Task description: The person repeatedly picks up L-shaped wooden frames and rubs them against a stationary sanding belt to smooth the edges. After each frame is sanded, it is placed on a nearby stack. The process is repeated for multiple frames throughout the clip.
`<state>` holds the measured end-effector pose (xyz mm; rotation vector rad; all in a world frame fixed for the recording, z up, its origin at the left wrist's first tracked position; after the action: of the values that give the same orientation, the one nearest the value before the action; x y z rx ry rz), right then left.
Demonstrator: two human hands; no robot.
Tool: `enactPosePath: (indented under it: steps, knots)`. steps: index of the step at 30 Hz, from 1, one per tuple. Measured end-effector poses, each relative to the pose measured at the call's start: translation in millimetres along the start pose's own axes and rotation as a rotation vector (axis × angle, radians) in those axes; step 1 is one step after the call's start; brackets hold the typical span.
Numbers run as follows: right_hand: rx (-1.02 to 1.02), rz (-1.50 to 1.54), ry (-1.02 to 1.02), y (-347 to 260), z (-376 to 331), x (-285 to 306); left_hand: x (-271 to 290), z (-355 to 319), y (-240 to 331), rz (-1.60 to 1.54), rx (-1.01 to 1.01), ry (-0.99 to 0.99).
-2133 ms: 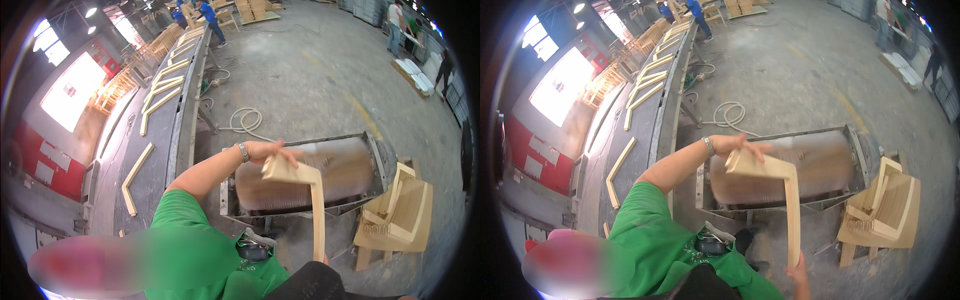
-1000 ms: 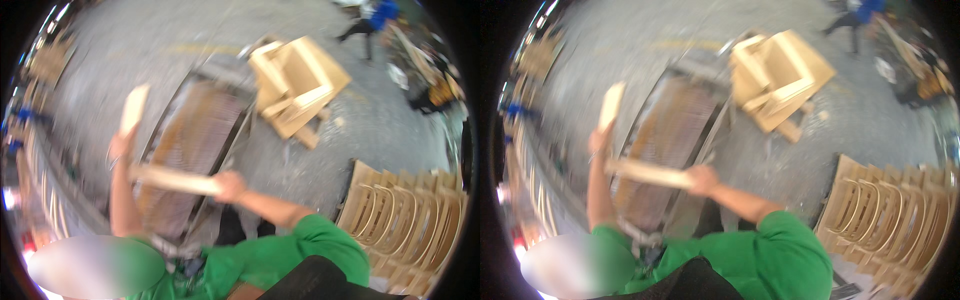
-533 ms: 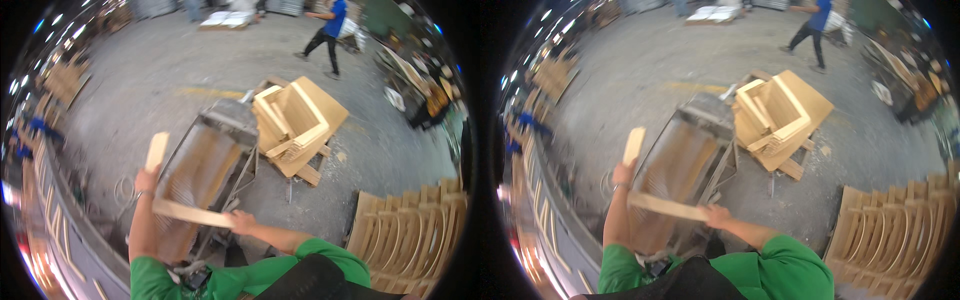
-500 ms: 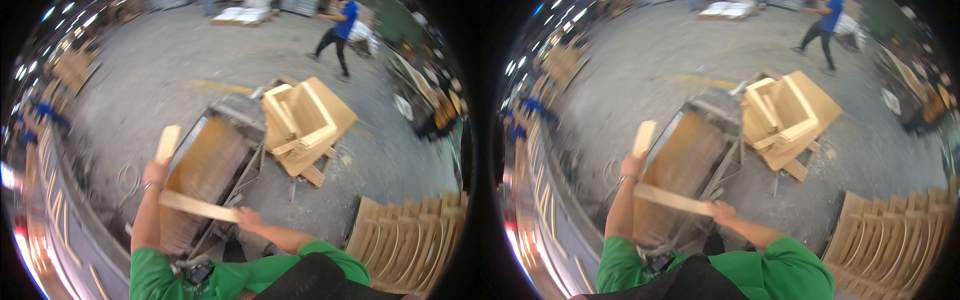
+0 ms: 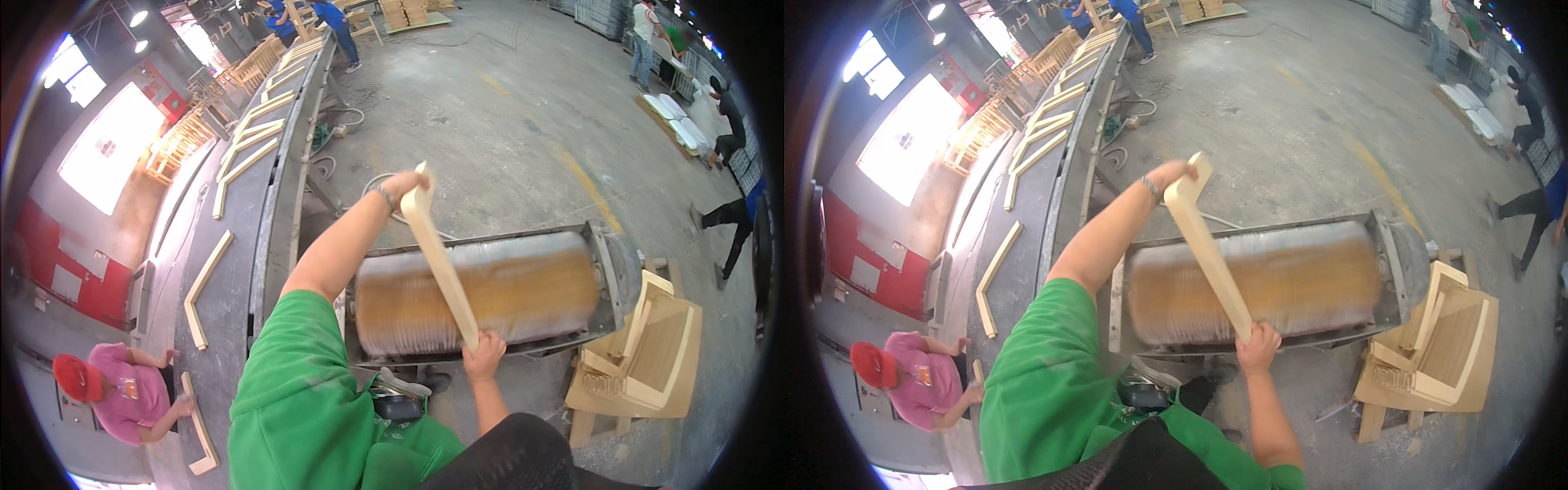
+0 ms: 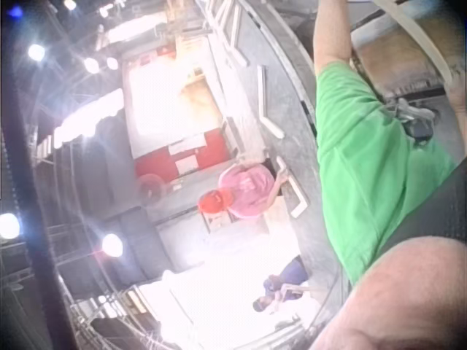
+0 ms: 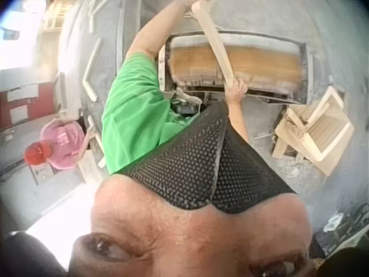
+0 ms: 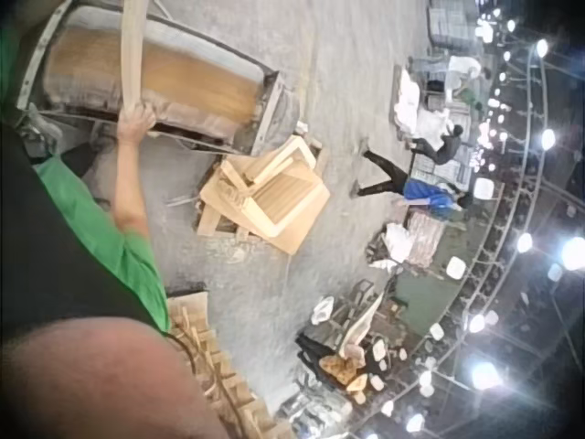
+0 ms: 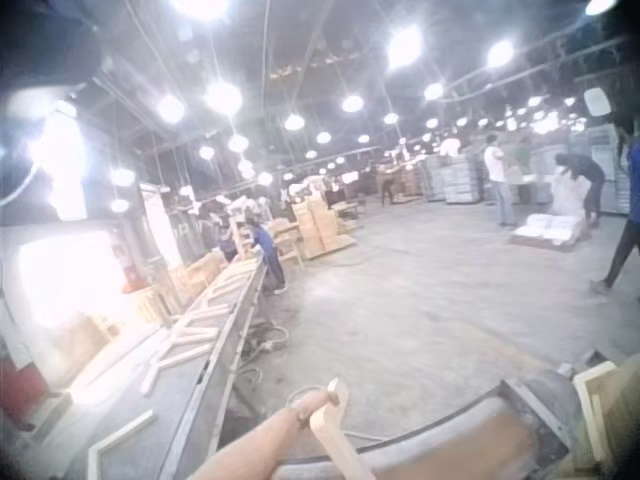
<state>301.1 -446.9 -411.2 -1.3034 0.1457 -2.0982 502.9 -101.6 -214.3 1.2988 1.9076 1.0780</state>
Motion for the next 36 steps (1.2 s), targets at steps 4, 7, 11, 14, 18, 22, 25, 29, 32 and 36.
enactPosePath:
  steps: [4,7,11,14,18,22,25,29,32,36]
  knots:
    - [-0.027,-0.038,0.033,5.0,26.0,-0.2,-18.4,34.7,37.4,0.108,0.1,-0.079]
    - [-0.037,-0.108,0.035,32.4,-8.4,10.0,-54.0,43.5,-14.5,0.12,0.041,-0.07]
    - [-0.215,0.212,-0.199,77.2,-80.7,26.8,-83.5,-0.1,-111.5,0.045,0.137,-0.004]
    - [-0.308,0.124,-0.429,97.6,-116.4,69.7,-68.3,-82.5,-134.0,-0.139,0.107,-0.145]
    - [0.194,-0.109,-0.3,50.6,-102.7,143.6,23.6,-237.7,-183.8,-0.087,0.01,-0.102]
    - [0.549,-0.082,-0.441,-33.6,-86.2,146.5,130.5,-385.8,-285.3,-0.387,0.004,0.292]
    - [0.812,0.067,-0.512,-120.1,-89.3,137.0,208.4,-503.2,-369.9,-0.617,-0.038,0.612]
    - [0.956,0.229,-0.466,-186.9,-81.3,130.0,278.2,-672.0,-499.3,-0.976,-0.239,1.001]
    - [0.861,0.247,-0.634,-186.0,-84.6,109.1,289.1,-819.9,-603.0,-1.105,-0.509,1.291]
    - [0.781,0.26,-0.825,-148.8,-109.1,86.7,276.8,-993.7,-690.3,-1.026,-0.687,1.542]
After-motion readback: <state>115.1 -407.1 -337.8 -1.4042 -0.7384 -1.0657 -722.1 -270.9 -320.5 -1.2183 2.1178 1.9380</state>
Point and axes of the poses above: each hand's wrist, its own z-axis towards the middle knuckle, its own x-axis out of the back of the hand, y = z × x, the point moved 7 cm from there along z, towards the middle knuckle, and after that the axes turned 13 degrees about -z, right-handed, at the moved point
